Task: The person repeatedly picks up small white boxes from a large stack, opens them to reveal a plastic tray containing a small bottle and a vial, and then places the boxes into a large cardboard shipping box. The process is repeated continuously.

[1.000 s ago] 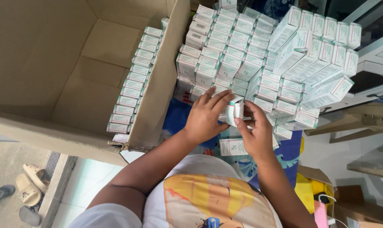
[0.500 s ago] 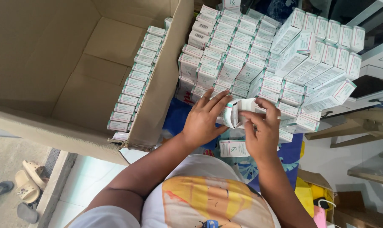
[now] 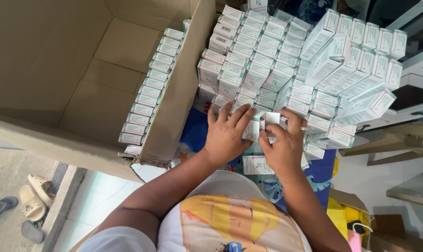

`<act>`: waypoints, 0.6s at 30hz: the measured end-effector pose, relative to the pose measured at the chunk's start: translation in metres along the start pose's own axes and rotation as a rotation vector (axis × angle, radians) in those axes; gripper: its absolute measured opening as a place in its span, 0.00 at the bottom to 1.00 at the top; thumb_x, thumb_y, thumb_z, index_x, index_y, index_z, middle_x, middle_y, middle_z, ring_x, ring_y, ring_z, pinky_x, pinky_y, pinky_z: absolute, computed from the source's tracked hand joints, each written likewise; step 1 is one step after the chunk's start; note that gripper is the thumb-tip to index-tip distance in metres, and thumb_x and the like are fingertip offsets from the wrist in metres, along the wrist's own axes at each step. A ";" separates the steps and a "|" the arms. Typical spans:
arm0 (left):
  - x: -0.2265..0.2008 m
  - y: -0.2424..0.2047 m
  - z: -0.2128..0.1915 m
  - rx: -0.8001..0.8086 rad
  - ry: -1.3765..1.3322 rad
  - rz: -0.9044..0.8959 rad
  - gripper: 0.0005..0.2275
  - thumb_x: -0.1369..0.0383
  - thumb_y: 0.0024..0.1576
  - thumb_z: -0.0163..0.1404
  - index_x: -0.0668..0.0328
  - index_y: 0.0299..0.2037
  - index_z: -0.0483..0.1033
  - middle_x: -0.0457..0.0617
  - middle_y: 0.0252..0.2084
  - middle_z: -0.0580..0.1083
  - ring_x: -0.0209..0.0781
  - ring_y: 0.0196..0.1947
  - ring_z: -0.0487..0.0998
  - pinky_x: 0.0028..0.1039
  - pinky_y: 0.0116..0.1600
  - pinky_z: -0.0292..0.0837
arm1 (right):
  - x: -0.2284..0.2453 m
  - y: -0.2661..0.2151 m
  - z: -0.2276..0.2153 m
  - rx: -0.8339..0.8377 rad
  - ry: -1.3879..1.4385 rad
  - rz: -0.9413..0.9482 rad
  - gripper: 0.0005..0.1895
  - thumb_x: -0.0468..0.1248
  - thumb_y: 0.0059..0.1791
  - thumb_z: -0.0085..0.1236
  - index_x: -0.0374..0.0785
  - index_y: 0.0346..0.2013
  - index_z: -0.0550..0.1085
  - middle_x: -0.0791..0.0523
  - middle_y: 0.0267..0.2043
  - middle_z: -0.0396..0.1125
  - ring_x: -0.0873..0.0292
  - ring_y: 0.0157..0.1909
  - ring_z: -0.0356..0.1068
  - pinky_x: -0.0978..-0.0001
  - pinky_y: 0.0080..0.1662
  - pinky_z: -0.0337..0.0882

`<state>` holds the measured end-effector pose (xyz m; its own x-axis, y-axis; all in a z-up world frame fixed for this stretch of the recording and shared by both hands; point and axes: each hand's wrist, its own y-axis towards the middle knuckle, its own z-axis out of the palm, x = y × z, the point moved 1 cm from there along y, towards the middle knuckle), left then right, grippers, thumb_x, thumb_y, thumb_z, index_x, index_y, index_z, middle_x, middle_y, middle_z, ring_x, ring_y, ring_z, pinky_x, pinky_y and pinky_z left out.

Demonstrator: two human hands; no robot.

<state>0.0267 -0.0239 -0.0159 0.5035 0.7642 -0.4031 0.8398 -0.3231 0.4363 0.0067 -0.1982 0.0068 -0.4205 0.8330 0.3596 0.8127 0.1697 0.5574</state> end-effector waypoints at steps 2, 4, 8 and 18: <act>-0.002 0.004 -0.006 -0.031 0.030 -0.001 0.37 0.60 0.40 0.65 0.48 0.64 0.66 0.46 0.64 0.68 0.62 0.65 0.65 0.65 0.64 0.54 | -0.003 0.000 0.001 -0.043 0.002 0.001 0.08 0.32 0.41 0.68 0.36 0.32 0.78 0.50 0.57 0.61 0.43 0.60 0.61 0.52 0.59 0.64; -0.001 0.004 -0.008 -0.055 0.055 -0.003 0.38 0.58 0.37 0.66 0.49 0.62 0.67 0.46 0.60 0.69 0.60 0.61 0.67 0.73 0.63 0.48 | -0.010 -0.003 -0.001 -0.080 0.003 0.008 0.08 0.31 0.41 0.68 0.35 0.32 0.77 0.50 0.57 0.61 0.43 0.59 0.60 0.52 0.58 0.64; 0.009 0.005 -0.005 -0.031 0.024 -0.025 0.38 0.57 0.37 0.66 0.52 0.61 0.67 0.50 0.56 0.70 0.55 0.59 0.69 0.65 0.66 0.54 | -0.029 0.000 -0.006 -0.127 0.216 0.115 0.07 0.28 0.45 0.65 0.32 0.34 0.73 0.50 0.55 0.61 0.50 0.53 0.64 0.61 0.53 0.68; 0.012 0.004 -0.007 -0.061 -0.027 -0.031 0.36 0.57 0.38 0.66 0.51 0.60 0.70 0.50 0.55 0.71 0.55 0.52 0.71 0.49 0.57 0.64 | -0.052 -0.011 0.000 -0.057 0.578 0.504 0.12 0.30 0.55 0.57 0.32 0.53 0.72 0.52 0.47 0.73 0.63 0.43 0.72 0.72 0.44 0.75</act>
